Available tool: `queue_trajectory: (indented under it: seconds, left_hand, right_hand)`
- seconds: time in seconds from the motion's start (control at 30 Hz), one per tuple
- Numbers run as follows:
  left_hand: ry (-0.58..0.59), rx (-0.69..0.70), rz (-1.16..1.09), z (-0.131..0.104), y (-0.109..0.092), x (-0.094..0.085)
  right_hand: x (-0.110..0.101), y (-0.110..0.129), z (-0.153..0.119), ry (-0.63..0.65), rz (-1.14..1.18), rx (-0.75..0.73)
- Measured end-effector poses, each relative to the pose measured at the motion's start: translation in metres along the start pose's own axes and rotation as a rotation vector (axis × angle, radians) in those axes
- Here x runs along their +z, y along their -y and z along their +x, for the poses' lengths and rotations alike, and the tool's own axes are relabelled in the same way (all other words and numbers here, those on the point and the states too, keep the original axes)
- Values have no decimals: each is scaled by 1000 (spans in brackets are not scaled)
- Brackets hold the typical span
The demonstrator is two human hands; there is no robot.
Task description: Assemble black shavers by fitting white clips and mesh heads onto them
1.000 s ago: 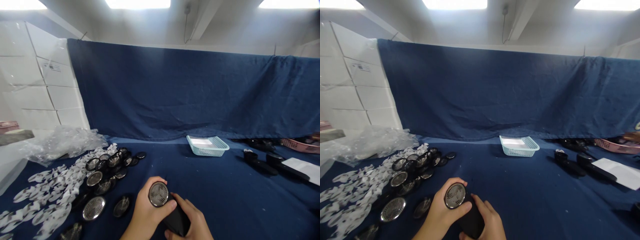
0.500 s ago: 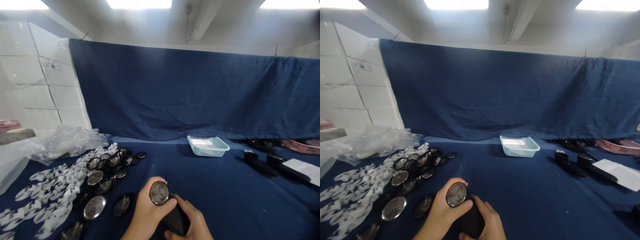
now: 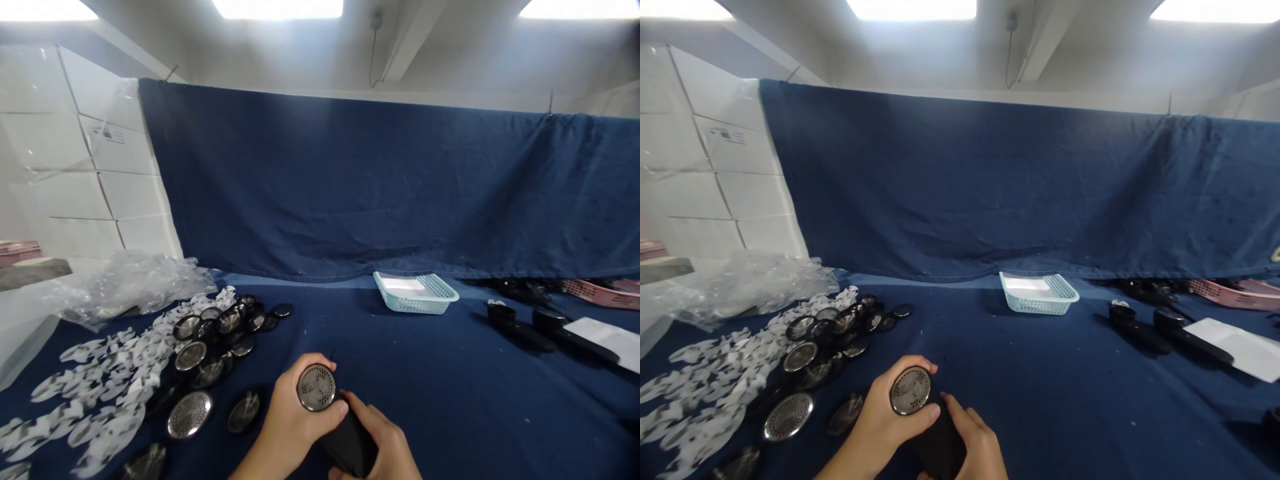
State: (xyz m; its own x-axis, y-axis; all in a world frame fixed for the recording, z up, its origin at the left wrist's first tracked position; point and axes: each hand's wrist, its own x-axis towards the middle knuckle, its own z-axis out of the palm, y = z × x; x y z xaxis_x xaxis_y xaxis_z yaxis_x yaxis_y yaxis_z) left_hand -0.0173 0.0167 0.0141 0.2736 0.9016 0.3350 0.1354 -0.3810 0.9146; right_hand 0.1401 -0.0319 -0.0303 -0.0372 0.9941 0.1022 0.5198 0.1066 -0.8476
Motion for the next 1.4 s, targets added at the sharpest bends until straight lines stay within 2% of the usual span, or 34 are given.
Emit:
queue_trajectory:
  seconds: [0.27,0.43,0.53,0.6,0.73,0.87,0.93,1.2,1.4]
  left_hand:
    - [30,25,-9,0,-2,-1]
    - [30,-25,-86,-2,-3,1]
    - [79,-91,-168,0,-5,0]
    - [79,-161,-248,1,-7,-1]
    - [30,-278,-438,0,-11,1]
    - [28,-390,-579,-3,-10,4]
    - [39,-417,-619,-3,-7,5]
    - [153,-315,-469,1,-1,6]
    - [223,-178,-447,3,7,13]
  right_hand:
    - [-2,4,-2,16,-23,14]
    - [-1,1,-4,-56,35,8]
    - [0,-1,-5,-63,188,52]
    - [0,1,-5,-13,343,83]
    - [-1,5,-3,79,667,50]
    - [-1,2,-2,221,886,154]
    - [0,-2,-2,240,971,188]
    - [0,-5,-2,157,1109,307]
    - [0,-6,3,306,1162,444]
